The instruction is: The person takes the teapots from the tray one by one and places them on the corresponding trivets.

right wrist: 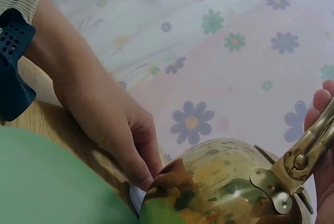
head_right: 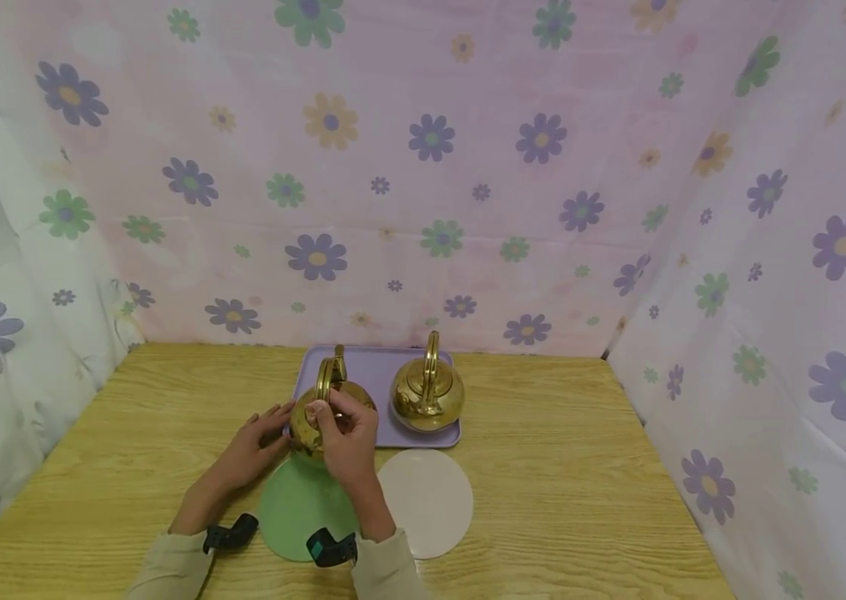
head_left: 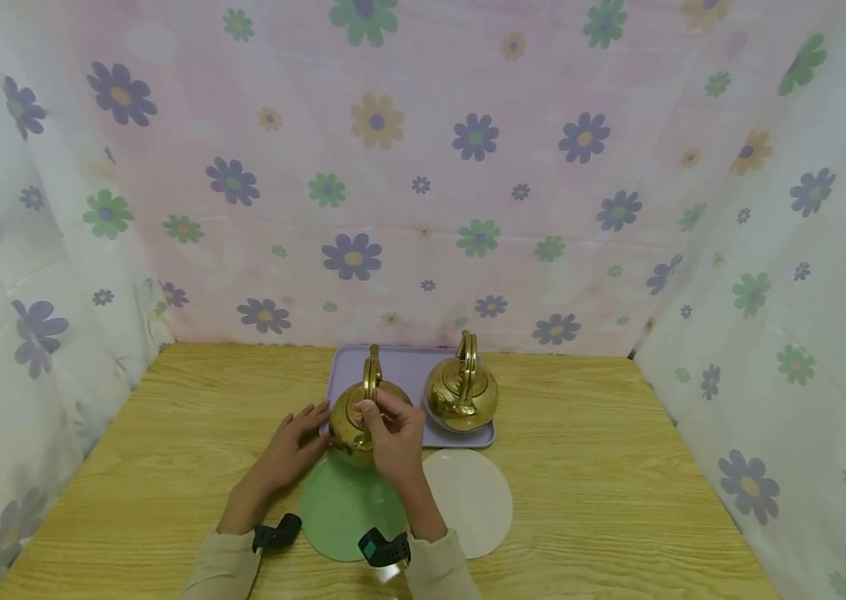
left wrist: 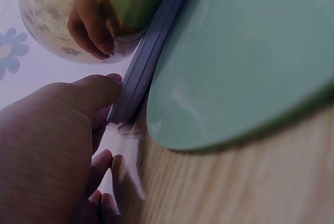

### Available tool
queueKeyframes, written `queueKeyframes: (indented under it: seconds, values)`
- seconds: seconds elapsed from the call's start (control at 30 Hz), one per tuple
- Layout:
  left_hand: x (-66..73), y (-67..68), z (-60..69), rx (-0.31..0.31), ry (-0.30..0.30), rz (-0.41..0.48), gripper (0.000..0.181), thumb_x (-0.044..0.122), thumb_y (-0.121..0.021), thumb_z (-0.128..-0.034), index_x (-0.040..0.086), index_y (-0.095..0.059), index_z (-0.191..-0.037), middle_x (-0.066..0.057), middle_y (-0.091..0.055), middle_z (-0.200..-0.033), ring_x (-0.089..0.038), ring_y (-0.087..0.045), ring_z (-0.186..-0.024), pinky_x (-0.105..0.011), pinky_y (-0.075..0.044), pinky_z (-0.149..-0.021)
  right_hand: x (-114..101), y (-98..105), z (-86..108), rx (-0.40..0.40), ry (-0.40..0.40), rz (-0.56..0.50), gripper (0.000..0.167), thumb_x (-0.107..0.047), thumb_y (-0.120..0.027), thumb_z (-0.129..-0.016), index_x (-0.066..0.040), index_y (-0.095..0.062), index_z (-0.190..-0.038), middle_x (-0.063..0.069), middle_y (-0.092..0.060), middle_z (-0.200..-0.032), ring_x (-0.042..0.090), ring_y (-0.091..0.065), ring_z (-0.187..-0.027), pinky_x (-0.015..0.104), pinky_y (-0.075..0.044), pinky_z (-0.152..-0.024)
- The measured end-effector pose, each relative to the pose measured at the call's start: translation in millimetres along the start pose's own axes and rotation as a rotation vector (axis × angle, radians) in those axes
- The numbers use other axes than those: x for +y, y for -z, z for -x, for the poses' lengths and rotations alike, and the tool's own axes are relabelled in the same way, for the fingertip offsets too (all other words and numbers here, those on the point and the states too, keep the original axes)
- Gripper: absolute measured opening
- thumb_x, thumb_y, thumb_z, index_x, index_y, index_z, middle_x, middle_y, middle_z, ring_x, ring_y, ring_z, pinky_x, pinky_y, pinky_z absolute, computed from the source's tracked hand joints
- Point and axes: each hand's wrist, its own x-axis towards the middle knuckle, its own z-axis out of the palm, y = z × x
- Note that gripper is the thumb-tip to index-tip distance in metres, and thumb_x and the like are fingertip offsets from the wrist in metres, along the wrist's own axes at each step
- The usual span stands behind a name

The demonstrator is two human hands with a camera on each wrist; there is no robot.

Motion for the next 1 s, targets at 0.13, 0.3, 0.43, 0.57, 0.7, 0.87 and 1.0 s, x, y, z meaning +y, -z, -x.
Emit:
queueKeyframes:
  seconds: [0.13,0.3,0.43,0.57,0.7,0.87,1.0]
  values:
    - [-1.5,-0.1,-0.3,-0.004,-0.001,-0.006,0.046,0.005,-0.063,-0.0988,-0.008,-0.054,-0.142,-0.026,-0.048,-0.151,-0.056,-0.036,-0.141,-0.078,-0.016,-0.112,1.2,-0.8,1.6,-0.003,0.009,-0.011,0.016,0.007,-0.060,-0.098,0.021,-0.068,-0.095,0.034,-0.069,-0.088,0.051,-0.063,-0.069,0.048,-0.062,-0.064]
    - [-2.3,0.6,-1.4,-0.008,0.002,-0.004,0.046,0.005,-0.062,-0.0992,-0.008,-0.053,-0.143,-0.026,-0.047,-0.152,-0.056,-0.036,-0.141,-0.078,-0.015,-0.112,0.1,-1.5,2.6,-0.010,0.027,-0.017,0.018,0.005,-0.059,-0.099,0.020,-0.068,-0.096,0.034,-0.069,-0.089,0.049,-0.063,-0.069,0.049,-0.061,-0.063]
    - [-1.7,1.7,-1.8,-0.013,0.007,-0.003,0.046,0.005,-0.061,-0.0995,-0.008,-0.052,-0.143,-0.026,-0.046,-0.152,-0.055,-0.035,-0.142,-0.078,-0.014,-0.113,-0.9,-1.6,3.2,-0.019,0.047,-0.013,0.018,0.006,-0.059,-0.099,0.021,-0.068,-0.097,0.034,-0.069,-0.090,0.043,-0.065,-0.069,0.045,-0.062,-0.063]
    - [-1.0,2.6,-1.4,-0.022,0.017,0.001,0.047,0.005,-0.061,-0.1002,-0.008,-0.051,-0.144,-0.025,-0.046,-0.153,-0.055,-0.034,-0.143,-0.077,-0.013,-0.114,-0.4,-2.1,4.3,-0.017,0.045,-0.018,0.017,0.007,-0.059,-0.099,0.020,-0.068,-0.096,0.034,-0.068,-0.089,0.036,-0.066,-0.068,0.041,-0.062,-0.062]
    - [-0.5,3.0,-0.5,-0.024,0.020,0.011,0.047,0.005,-0.060,-0.1000,-0.008,-0.051,-0.144,-0.025,-0.045,-0.153,-0.055,-0.033,-0.143,-0.077,-0.013,-0.114,-0.1,-3.5,6.5,-0.016,0.015,-0.027,0.017,0.005,-0.059,-0.099,0.019,-0.069,-0.095,0.034,-0.068,-0.087,0.022,-0.067,-0.069,0.048,-0.061,-0.061]
    - [0.5,2.5,-0.2,-0.029,0.023,0.014,0.047,0.004,-0.060,-0.0999,-0.008,-0.050,-0.145,-0.026,-0.044,-0.154,-0.055,-0.033,-0.143,-0.077,-0.013,-0.114,-4.0,-4.0,10.5,-0.013,-0.016,-0.034,0.019,0.004,-0.059,-0.100,0.020,-0.068,-0.097,0.035,-0.067,-0.090,0.014,-0.068,-0.073,0.046,-0.061,-0.064]
    - [1.4,1.9,-0.4,-0.030,0.028,0.011,0.047,0.004,-0.061,-0.0996,-0.008,-0.051,-0.144,-0.026,-0.045,-0.153,-0.055,-0.033,-0.143,-0.076,-0.013,-0.114,-7.4,-3.4,12.8,-0.013,-0.026,-0.030,0.021,0.001,-0.059,-0.101,0.020,-0.068,-0.097,0.034,-0.067,-0.091,0.035,-0.068,-0.071,0.046,-0.062,-0.066]
